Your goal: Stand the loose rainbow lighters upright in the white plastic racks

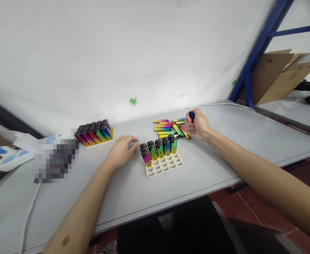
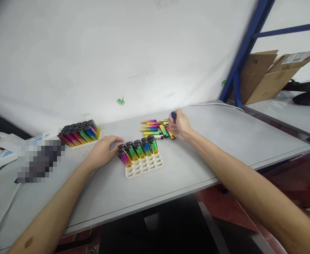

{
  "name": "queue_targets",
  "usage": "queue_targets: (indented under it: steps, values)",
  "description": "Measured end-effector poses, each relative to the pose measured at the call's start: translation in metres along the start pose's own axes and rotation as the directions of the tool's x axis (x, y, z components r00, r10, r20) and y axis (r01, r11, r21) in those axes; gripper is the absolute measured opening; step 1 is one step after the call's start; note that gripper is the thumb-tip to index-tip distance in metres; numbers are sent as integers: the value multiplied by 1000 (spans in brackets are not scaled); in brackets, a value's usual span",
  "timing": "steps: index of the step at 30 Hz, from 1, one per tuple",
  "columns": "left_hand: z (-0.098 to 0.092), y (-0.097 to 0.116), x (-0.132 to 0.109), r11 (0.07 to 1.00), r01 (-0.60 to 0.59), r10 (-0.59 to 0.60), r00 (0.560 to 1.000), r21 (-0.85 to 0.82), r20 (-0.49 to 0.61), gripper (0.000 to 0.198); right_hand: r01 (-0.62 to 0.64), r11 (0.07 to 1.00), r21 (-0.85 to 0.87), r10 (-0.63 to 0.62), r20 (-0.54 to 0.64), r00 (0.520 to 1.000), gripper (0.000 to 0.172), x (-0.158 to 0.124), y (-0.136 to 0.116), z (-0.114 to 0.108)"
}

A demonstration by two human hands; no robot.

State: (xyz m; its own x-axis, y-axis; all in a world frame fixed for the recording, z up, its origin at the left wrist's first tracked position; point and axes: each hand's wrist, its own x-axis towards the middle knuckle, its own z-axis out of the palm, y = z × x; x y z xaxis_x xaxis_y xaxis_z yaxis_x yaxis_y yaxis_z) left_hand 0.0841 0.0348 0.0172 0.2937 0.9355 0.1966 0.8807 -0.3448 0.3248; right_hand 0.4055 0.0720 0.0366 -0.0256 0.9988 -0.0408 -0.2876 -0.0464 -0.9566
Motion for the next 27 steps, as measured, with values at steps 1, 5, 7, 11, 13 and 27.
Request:
queue_targets:
  steps: [1, 5, 7, 11, 13, 27]
  values:
    - [0, 0, 0, 1000, -1, 1, 1000, 0, -3, 37, -3, 1000, -2, 3, -1, 1000, 37, 0, 0, 0]
    - [1, -1, 1, 1000, -16, 16, 1000, -1, -5, 37, -26, 1000, -12, 26, -11, 1000, 39, 0, 2, 0]
    - [1, -1, 0, 1000, -18, 18, 1000, -4, -8, 37, -38, 999, -5, 38, -21, 999, 42, 0, 3, 1]
    - [1, -1, -1, 1000, -17, 16, 1000, -8, -9, 37, 3, 1000, 18, -2, -47, 999, 35, 1, 6, 3]
    - [1, -1, 0, 1000, -12, 12, 1000, -10, -8, 37, 56, 998, -27, -56, -23, 998, 21, 3, 9, 1]
    - [3, -2, 0, 1000, -21, 21, 1000, -5, -19, 34, 443, 839, -315, -321, 370, 872, 33, -60, -49, 12]
